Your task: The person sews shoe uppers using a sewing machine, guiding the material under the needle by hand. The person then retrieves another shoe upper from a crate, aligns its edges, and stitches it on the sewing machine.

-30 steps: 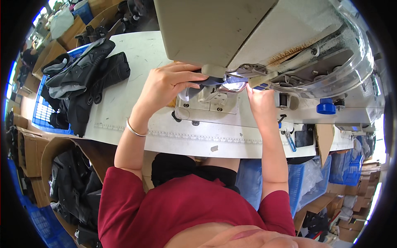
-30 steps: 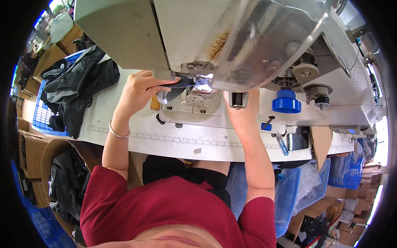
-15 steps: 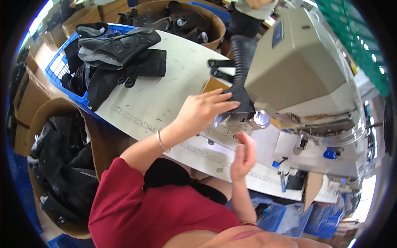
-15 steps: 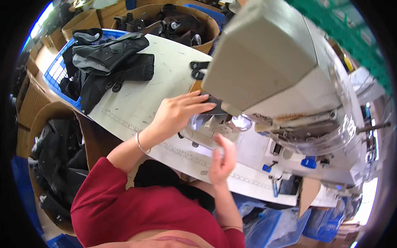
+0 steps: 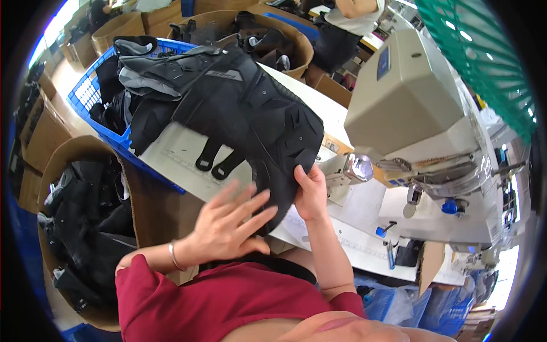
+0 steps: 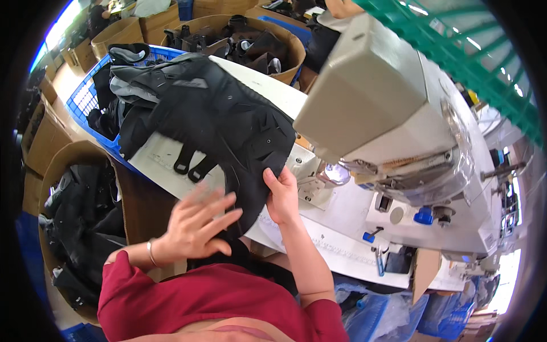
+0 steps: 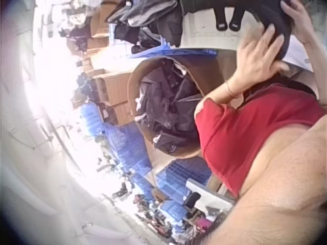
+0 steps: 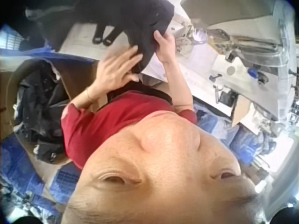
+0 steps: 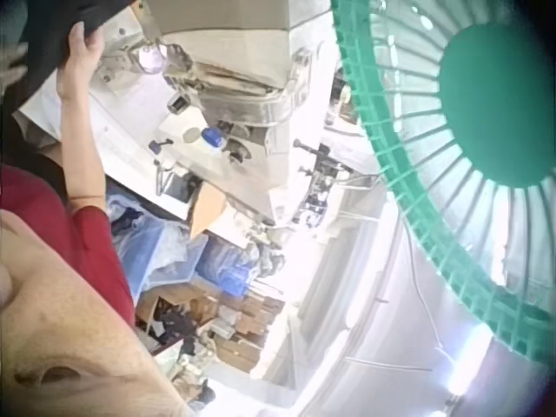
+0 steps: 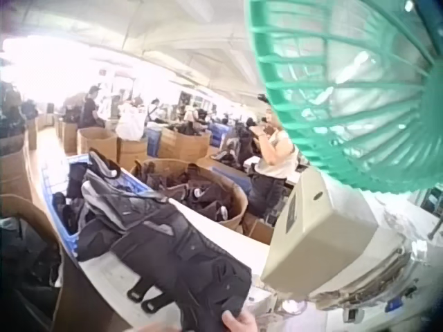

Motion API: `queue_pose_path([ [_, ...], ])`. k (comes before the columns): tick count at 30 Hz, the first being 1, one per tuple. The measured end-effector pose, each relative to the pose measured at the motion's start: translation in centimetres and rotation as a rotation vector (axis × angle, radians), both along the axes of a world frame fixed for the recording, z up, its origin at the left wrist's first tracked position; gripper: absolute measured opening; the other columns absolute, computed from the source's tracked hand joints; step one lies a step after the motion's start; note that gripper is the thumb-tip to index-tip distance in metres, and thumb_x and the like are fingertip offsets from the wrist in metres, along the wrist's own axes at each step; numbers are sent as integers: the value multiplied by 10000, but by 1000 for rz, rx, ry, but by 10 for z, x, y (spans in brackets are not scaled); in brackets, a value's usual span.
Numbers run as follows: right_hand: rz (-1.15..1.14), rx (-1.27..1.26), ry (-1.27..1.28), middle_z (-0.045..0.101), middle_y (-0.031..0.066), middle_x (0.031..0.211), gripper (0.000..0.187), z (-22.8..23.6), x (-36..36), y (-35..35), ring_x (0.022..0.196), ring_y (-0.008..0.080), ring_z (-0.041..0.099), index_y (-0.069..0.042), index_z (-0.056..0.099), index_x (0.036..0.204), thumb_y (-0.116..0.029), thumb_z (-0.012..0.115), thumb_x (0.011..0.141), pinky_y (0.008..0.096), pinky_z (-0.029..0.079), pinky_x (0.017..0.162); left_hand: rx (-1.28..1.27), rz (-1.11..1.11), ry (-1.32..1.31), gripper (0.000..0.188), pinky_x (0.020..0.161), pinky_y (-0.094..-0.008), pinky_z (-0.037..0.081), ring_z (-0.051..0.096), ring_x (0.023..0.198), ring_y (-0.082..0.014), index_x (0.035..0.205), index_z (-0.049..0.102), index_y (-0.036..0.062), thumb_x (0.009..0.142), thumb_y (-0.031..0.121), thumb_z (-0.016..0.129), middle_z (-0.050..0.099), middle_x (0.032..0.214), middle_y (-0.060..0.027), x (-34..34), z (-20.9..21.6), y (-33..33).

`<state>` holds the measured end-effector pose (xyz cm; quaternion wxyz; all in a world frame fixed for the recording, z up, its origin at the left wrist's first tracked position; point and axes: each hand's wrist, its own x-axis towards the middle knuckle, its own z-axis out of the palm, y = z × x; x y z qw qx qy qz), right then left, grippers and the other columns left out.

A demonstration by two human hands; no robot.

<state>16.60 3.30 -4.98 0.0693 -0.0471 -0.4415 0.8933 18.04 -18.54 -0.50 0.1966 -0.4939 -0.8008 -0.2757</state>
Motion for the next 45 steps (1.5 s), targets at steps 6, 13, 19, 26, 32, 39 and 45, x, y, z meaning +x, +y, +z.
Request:
queue_pose_path([
  [6, -115, 174, 133, 594, 82, 1184, 365, 12, 35, 13, 1061, 146, 567, 22, 466, 1287, -29, 535, 932, 287, 459, 929, -503, 326, 612, 636, 1077, -531, 271, 394, 1316, -305, 1314, 531, 241, 721, 444, 643, 481, 1384, -25, -46, 40, 2],
  [13, -229, 379, 49, 598, 70, 1142, 342, -2, 74, 42, 1014, 115, 559, 45, 493, 1253, -37, 541, 925, 253, 456, 890, -547, 122, 503, 909, 1044, -687, 222, 300, 1345, -403, 1367, 465, 215, 555, 471, 782, 358, 1463, -90, -64, 29, 36],
  [19, -292, 353, 50, 600, 52, 1113, 349, -5, 80, 41, 980, 97, 555, 52, 493, 1257, -37, 539, 923, 238, 454, 866, -524, 132, 705, 584, 1005, -725, 266, 377, 1306, -398, 1350, 484, 232, 783, 221, 623, 401, 1421, -117, -57, 24, 42],
  [26, -258, 359, 46, 594, 40, 1105, 345, -5, 84, 44, 974, 83, 543, 45, 496, 1257, -49, 542, 928, 227, 445, 860, -500, 107, 650, 554, 1006, -720, 268, 394, 1289, -411, 1335, 502, 211, 790, 179, 597, 411, 1409, -127, -55, 24, 45],
  [32, -235, 380, 27, 594, 32, 1073, 319, 0, 83, 45, 935, 72, 531, 34, 509, 1234, -69, 546, 934, 222, 441, 839, -500, 116, 614, 559, 1014, -717, 259, 387, 1294, -410, 1334, 502, 203, 785, 178, 602, 412, 1409, -130, -56, 24, 47],
  [39, -252, 477, -115, 612, -23, 835, 183, -15, 104, 40, 736, 36, 520, 27, 631, 1007, -125, 624, 904, 202, 435, 649, -520, 86, 560, 592, 1022, -685, 285, 381, 1299, -392, 1326, 498, 201, 750, 135, 618, 420, 1406, -114, -66, 30, 48],
  [45, -304, 399, -96, 610, -22, 811, 143, -21, 119, 30, 726, 29, 510, 26, 650, 968, -98, 622, 904, 189, 410, 635, -528, 83, 507, 625, 1040, -676, 270, 370, 1309, -378, 1317, 503, 200, 712, 132, 647, 422, 1403, -105, -57, 42, 45],
])
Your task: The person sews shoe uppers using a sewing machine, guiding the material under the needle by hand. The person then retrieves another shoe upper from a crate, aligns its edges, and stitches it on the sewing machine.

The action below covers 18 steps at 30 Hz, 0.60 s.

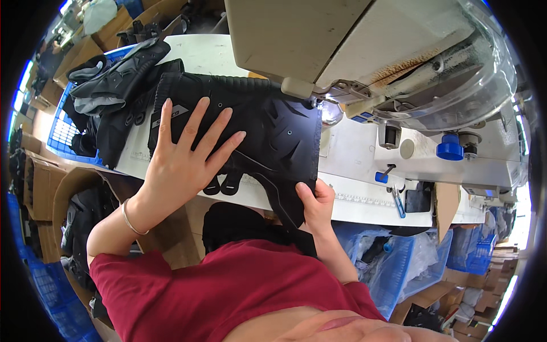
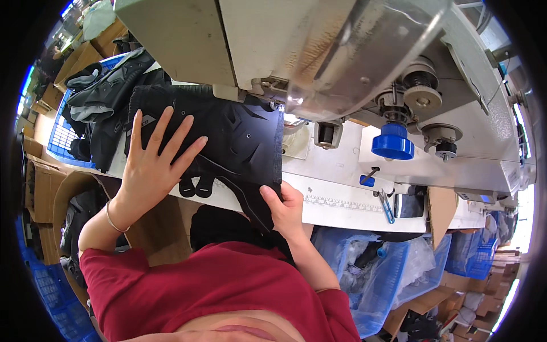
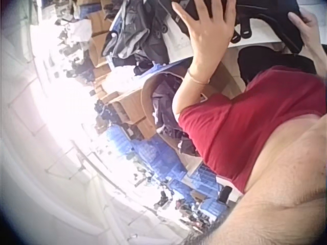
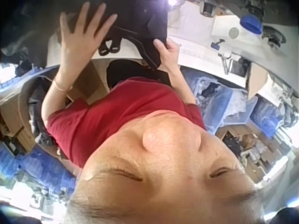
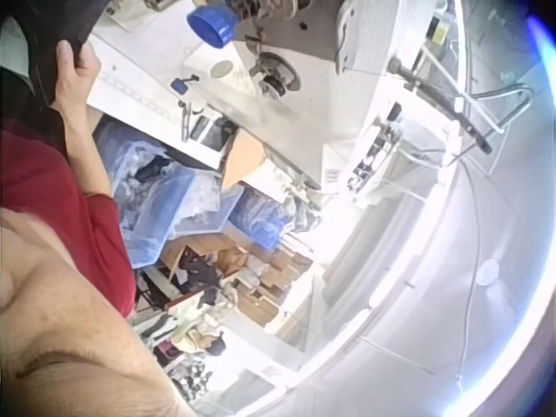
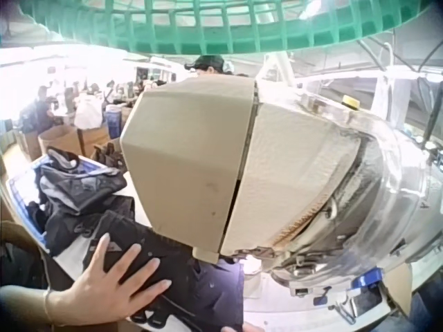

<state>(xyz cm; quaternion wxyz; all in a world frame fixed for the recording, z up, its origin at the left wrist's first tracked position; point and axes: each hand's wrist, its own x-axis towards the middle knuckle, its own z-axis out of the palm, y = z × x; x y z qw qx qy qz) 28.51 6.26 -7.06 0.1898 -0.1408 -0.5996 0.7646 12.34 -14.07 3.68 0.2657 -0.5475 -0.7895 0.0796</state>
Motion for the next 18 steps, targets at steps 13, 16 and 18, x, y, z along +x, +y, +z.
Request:
queue_pose_path([
  [13, 2, -191, -35, 594, -24, 799, 142, 32, -19, 7, 678, 19, 493, 15, 619, 956, -118, 571, 944, 175, 396, 591, -193, 3, -214, 897, 1111, -563, 238, 321, 1357, -300, 1379, 436, 238, 575, 319, 825, 381, 1452, -66, -25, 50, 15],
  [16, 14, -178, 1, 615, -2, 830, 159, 38, -26, 12, 696, 27, 525, 22, 616, 969, -125, 561, 951, 179, 424, 602, -211, -40, -221, 882, 1131, -521, 231, 371, 1319, -268, 1377, 438, 234, 587, 308, 821, 406, 1429, -59, -38, 56, 19],
  [18, 30, -169, 33, 625, 9, 848, 167, 42, -31, 14, 707, 33, 542, 27, 614, 977, -128, 557, 953, 182, 440, 611, -206, -69, -234, 868, 1129, -515, 236, 388, 1303, -263, 1366, 451, 230, 583, 296, 821, 423, 1411, -60, -48, 58, 22],
])
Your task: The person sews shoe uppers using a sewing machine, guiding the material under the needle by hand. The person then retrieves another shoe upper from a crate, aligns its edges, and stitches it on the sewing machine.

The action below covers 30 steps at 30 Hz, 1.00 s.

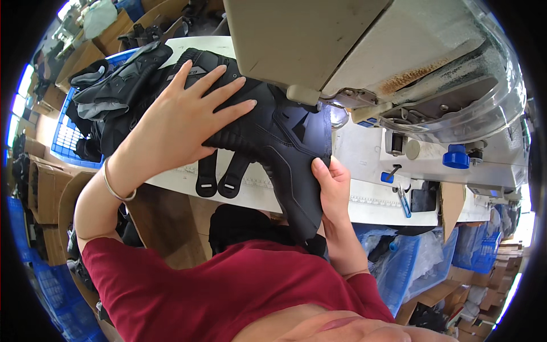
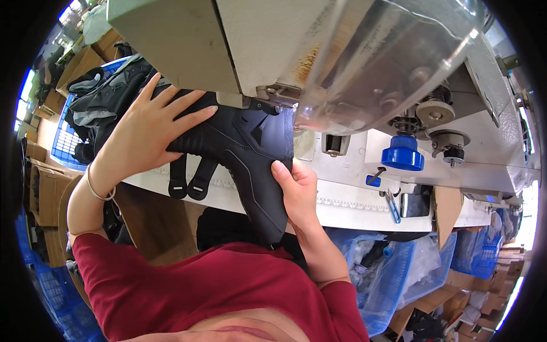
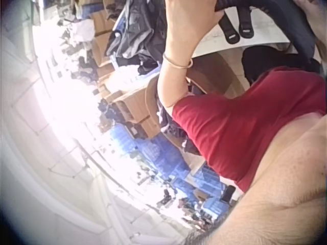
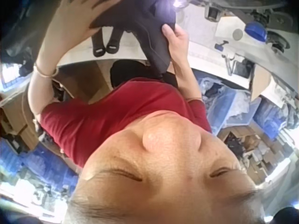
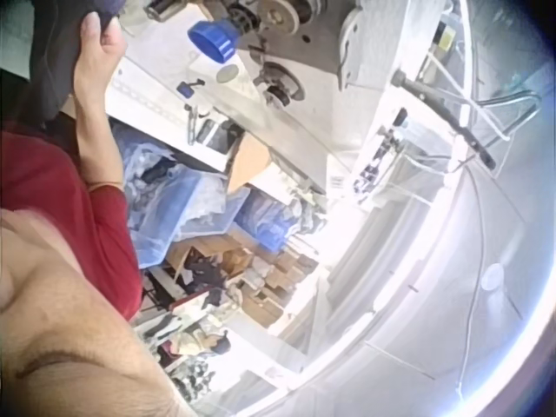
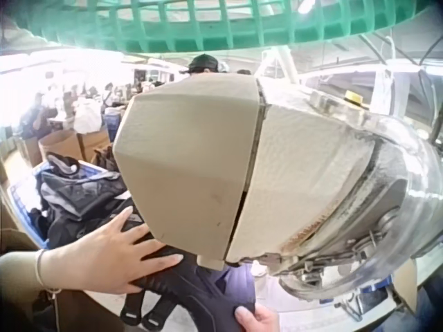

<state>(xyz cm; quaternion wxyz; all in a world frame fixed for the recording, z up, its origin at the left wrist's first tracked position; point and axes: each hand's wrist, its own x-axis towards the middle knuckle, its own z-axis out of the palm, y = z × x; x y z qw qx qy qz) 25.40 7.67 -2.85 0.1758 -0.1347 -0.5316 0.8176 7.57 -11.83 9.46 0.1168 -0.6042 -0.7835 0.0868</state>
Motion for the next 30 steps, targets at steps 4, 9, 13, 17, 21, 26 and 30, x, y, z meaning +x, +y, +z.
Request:
queue_pose_path([
  [4, -32, -53, 0, 646, 34, 903, 189, 7, -14, -2, 747, 52, 581, 42, 612, 1032, -119, 546, 957, 198, 473, 648, -66, -41, 3, 776, 1099, -506, 282, 399, 1319, -245, 1367, 464, 245, 668, 332, 791, 474, 1378, -29, -23, 4, 11],
  [9, -49, -72, 76, 656, 49, 944, 196, 5, -30, -3, 777, 74, 607, 39, 611, 1066, -106, 533, 960, 211, 493, 686, -53, -22, -231, 676, 1108, -499, 273, 453, 1267, -187, 1289, 550, 224, 658, 250, 793, 547, 1282, -6, -54, 9, 28],
  [13, -61, -205, 79, 659, 60, 927, 196, 20, -36, -7, 791, 95, 626, 26, 599, 1066, -118, 511, 965, 224, 510, 701, -145, 28, -351, 600, 1085, -500, 302, 524, 1166, -203, 1228, 595, 210, 659, 224, 786, 596, 1199, -9, -69, 20, 42],
  [17, -15, -320, 35, 639, 31, 997, 201, 25, -28, -7, 875, 69, 594, 13, 584, 1099, -113, 507, 962, 200, 475, 748, -273, 157, -321, 568, 1052, -444, 336, 538, 1117, -240, 1167, 632, 195, 629, 242, 808, 630, 1111, -20, -78, 24, 61],
  [21, -18, -267, 25, 614, 7, 1016, 208, 30, -19, -12, 887, 38, 562, 1, 573, 1115, -122, 495, 967, 184, 460, 754, -126, 20, -257, 533, 1057, -409, 343, 512, 1157, -230, 1128, 643, 178, 635, 278, 818, 617, 1126, -13, -93, 1, 59],
  [26, -12, -165, 9, 507, -63, 842, 231, 10, -7, -11, 710, -2, 428, -31, 574, 1109, -199, 467, 993, 169, 363, 625, 292, -110, 240, 651, 1050, -411, 358, 485, 1197, -197, 1179, 596, 201, 597, 383, 821, 588, 1177, 10, -75, -58, 49],
  [30, 28, -128, 77, 549, -32, 909, 359, -1, -2, -4, 778, 29, 477, -5, 547, 1171, -306, 439, 1010, 186, 380, 676, 327, -74, 371, 697, 1026, -398, 388, 500, 1196, -195, 1216, 543, 198, 601, 405, 798, 581, 1182, 26, -66, -70, 40],
])
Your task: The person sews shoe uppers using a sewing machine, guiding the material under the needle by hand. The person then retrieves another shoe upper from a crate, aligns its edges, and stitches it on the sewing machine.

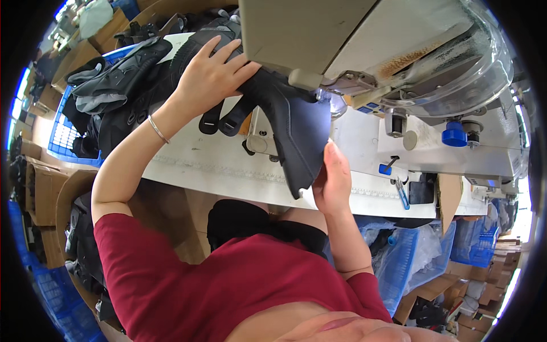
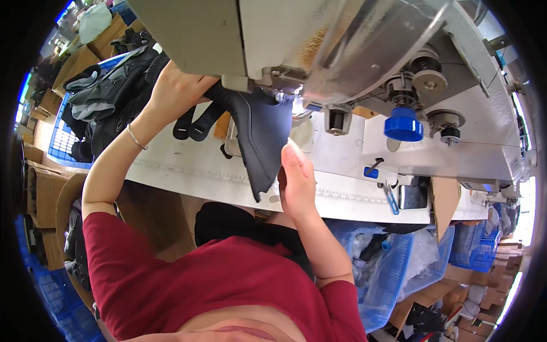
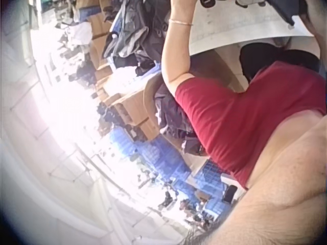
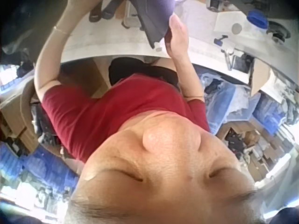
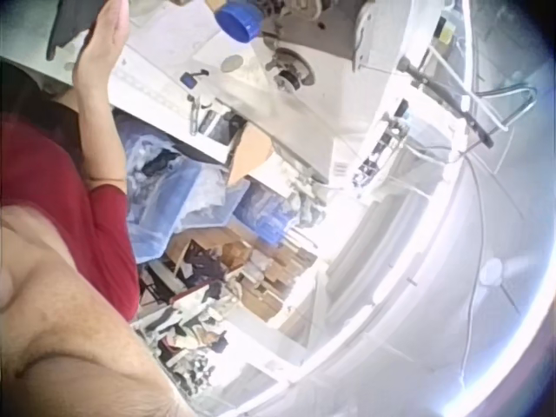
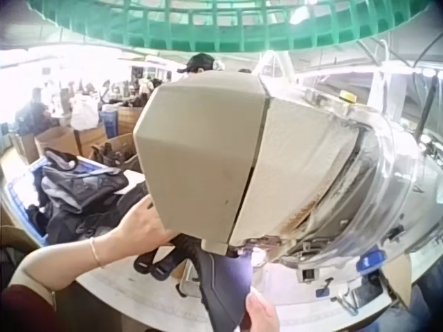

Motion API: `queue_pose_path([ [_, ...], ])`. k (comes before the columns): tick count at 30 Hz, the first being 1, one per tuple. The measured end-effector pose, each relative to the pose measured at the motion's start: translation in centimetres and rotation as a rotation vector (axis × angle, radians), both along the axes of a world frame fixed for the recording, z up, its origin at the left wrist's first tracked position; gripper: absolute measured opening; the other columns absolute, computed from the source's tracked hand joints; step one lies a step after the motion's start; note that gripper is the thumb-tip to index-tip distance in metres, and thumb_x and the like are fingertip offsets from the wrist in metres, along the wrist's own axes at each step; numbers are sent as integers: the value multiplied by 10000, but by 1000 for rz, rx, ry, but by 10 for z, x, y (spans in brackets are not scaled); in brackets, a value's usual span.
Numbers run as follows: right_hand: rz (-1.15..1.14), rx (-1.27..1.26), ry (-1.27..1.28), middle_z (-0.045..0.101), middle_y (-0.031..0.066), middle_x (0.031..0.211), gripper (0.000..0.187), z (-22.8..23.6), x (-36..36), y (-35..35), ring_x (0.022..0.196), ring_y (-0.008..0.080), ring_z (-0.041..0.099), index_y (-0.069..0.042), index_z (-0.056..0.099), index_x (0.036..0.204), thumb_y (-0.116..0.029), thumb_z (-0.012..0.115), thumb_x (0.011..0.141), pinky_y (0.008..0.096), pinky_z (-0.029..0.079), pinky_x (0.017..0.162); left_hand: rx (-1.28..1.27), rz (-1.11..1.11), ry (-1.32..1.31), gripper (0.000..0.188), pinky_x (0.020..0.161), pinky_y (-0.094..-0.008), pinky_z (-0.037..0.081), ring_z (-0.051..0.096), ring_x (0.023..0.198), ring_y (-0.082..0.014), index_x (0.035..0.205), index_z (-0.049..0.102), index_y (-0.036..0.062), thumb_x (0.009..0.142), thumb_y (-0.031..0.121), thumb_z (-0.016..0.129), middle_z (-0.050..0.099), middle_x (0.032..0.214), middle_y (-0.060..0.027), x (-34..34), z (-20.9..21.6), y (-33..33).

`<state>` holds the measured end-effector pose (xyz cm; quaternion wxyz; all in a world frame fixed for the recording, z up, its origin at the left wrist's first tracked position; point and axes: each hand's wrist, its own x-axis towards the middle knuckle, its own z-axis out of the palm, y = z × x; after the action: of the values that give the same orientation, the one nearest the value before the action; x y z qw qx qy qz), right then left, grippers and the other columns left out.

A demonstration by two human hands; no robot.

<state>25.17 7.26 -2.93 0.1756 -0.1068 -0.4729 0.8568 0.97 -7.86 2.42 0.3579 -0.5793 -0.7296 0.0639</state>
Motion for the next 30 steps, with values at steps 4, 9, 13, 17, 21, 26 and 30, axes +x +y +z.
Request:
queue_pose_path([
  [4, 129, 34, 94, 551, 141, 1250, 569, 12, 1, -7, 1131, 177, 522, 76, 458, 1294, -412, 383, 1011, 307, 390, 971, 18, 27, -120, 652, 999, -375, 412, 548, 1143, -201, 1188, 551, 171, 606, 325, 802, 591, 1190, 24, 11, 9, -28],
  [9, -34, 578, 338, 545, 173, 1291, 478, 15, -22, -25, 1221, 275, 484, 56, 576, 1182, -350, 409, 993, 366, 321, 1052, 21, 291, -803, 512, 949, -375, 444, 589, 1093, -229, 1144, 597, 88, 661, 110, 766, 627, 1160, -82, 22, 18, -104],
  [13, -62, 922, 380, 588, 160, 1168, 362, 23, -34, -46, 1085, 306, 533, -1, 616, 1113, -257, 604, 857, 381, 365, 983, 118, 395, -739, 501, 953, -371, 442, 592, 1089, -227, 1148, 595, 80, 675, 108, 757, 626, 1165, -86, 47, 51, -141],
  [17, -274, 1395, 554, 596, 77, 986, 280, 31, -43, -65, 889, 261, 559, -71, 649, 978, -195, 716, 736, 382, 409, 833, 255, 443, -684, 486, 958, -366, 440, 596, 1083, -225, 1154, 594, 70, 693, 104, 746, 624, 1172, -91, 73, 73, -141],
  [21, -134, 1507, 738, 570, 35, 874, 284, 45, -50, -77, 764, 226, 553, -100, 643, 874, -188, 720, 614, 360, 436, 690, 405, 379, -693, 472, 963, -361, 438, 600, 1078, -223, 1160, 592, 59, 712, 101, 734, 622, 1179, -96, 77, 79, -150],
  [26, 96, 1494, 683, 653, 80, 915, 230, 57, -55, -76, 796, 237, 650, -61, 556, 837, -183, 666, 677, 372, 523, 691, 615, 229, -771, 454, 970, -355, 436, 605, 1071, -220, 1167, 589, 46, 734, 96, 720, 619, 1187, -101, 66, 76, -137],
  [30, 150, 1583, 645, 681, 62, 881, 198, 61, -29, -63, 733, 233, 654, -78, 581, 918, -227, 671, 822, 374, 552, 783, 774, 100, -833, 440, 976, -350, 434, 609, 1065, -218, 1172, 588, 36, 753, 92, 708, 618, 1194, -106, 33, 97, -197],
])
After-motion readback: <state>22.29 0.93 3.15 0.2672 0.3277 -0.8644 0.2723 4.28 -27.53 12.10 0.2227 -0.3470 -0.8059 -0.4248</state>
